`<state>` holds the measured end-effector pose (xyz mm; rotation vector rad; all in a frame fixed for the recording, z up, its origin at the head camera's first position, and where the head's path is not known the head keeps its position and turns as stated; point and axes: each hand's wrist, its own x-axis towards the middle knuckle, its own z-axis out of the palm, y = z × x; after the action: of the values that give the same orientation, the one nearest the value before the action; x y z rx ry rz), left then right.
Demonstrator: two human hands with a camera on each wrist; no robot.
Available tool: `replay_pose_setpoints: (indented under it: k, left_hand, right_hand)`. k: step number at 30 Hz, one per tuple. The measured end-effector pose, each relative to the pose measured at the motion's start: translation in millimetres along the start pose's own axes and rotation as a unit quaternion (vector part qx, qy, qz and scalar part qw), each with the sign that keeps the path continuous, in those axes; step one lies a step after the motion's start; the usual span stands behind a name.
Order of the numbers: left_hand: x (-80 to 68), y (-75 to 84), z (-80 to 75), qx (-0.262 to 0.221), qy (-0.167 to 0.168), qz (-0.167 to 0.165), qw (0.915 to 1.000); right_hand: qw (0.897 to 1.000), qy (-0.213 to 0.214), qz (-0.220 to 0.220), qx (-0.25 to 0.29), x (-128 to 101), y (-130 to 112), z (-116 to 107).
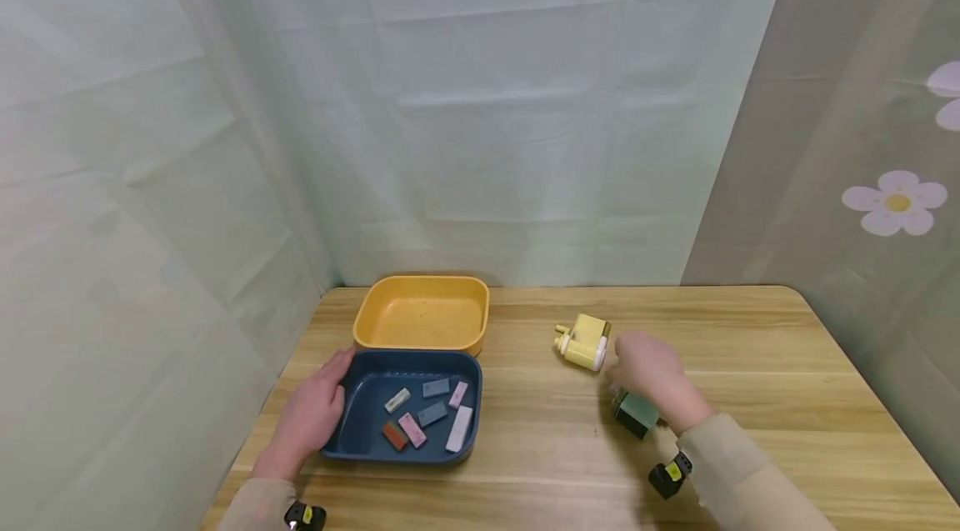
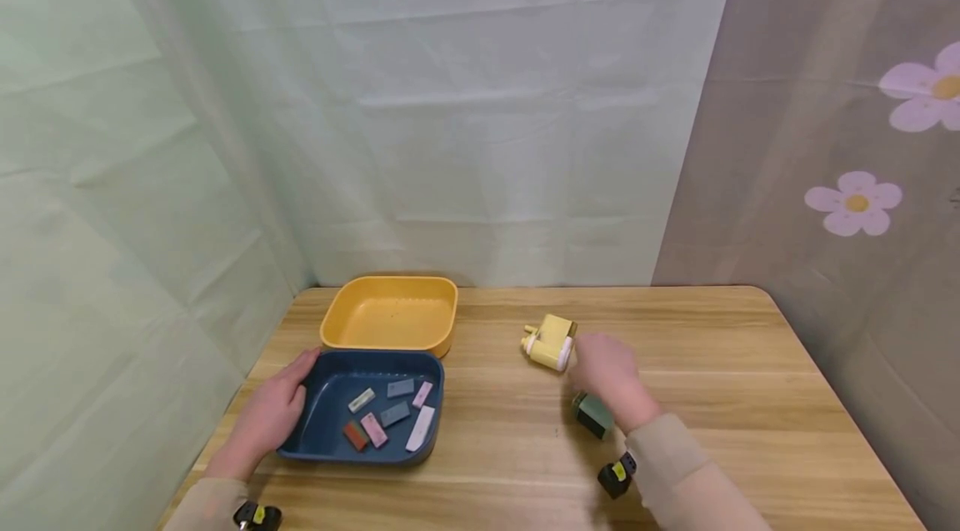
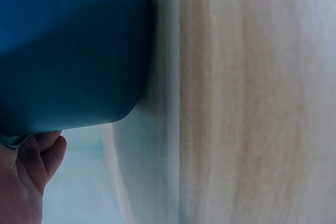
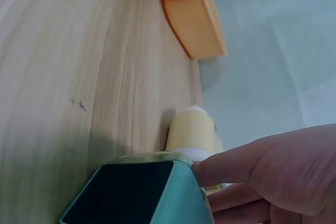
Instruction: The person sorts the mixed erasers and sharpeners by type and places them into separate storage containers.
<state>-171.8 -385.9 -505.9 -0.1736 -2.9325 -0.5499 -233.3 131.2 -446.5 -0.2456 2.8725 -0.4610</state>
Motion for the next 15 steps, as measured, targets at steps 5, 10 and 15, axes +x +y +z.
replay_pose_setpoints:
  k: [5, 10, 15]
  left_hand:
    - [-0.3, 0.5, 0.3, 0.001, -0.004, 0.000, 1.0000]
    - [-0.1, 1.1, -0.2, 0.000, -0.006, -0.002, 1.0000]
    - [0.5, 1.3, -0.5, 0.001, -0.008, -0.004, 1.0000]
  right_hand:
    - [0.999, -0.022, 0.009, -0.025, 4, -1, 0]
    - [0.999, -0.030, 0.012, -0.044, 8, -5, 2]
    - [0.997, -0.030, 0.008, -0.070, 12, -8, 4]
